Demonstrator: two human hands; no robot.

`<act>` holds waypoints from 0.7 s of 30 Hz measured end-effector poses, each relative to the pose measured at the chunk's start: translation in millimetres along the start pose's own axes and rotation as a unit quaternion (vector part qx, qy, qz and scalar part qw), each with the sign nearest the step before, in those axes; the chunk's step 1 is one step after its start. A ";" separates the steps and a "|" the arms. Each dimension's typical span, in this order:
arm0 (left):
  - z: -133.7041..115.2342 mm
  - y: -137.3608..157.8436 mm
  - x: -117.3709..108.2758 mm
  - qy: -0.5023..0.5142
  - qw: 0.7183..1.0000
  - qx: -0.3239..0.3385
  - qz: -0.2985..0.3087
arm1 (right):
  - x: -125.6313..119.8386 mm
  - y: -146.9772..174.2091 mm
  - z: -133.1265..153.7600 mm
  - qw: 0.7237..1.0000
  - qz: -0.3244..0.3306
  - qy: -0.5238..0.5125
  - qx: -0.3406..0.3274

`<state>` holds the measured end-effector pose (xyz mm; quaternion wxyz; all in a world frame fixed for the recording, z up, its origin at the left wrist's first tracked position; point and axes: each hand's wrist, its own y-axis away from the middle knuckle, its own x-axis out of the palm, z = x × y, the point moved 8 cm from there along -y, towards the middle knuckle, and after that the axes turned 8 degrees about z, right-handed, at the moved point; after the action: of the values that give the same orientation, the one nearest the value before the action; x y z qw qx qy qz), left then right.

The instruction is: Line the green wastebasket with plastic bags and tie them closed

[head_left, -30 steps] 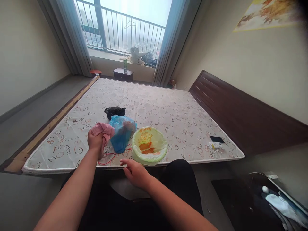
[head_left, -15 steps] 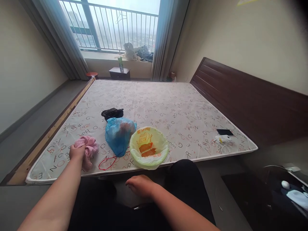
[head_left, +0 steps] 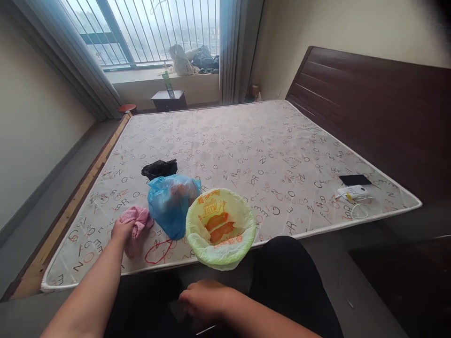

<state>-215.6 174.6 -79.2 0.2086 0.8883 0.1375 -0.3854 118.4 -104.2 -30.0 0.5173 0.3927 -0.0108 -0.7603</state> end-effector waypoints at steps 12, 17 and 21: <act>16.6 -26.4 22.5 -0.086 0.995 -0.047 0.031 | -7.6 -3.0 -17.1 0.999 -0.014 -0.037 0.024; 17.3 -27.8 24.7 -0.085 0.995 -0.040 0.031 | 1.7 -5.7 -18.7 0.999 0.000 -0.036 0.031; 17.1 -28.2 27.8 -0.087 0.995 -0.042 0.037 | 8.7 -7.4 -22.0 0.998 0.024 -0.028 0.052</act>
<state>-219.2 193.5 -117.9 0.2708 0.8465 0.1020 -0.4468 124.6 -99.0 -53.4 0.5141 0.3971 -0.0740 -0.7566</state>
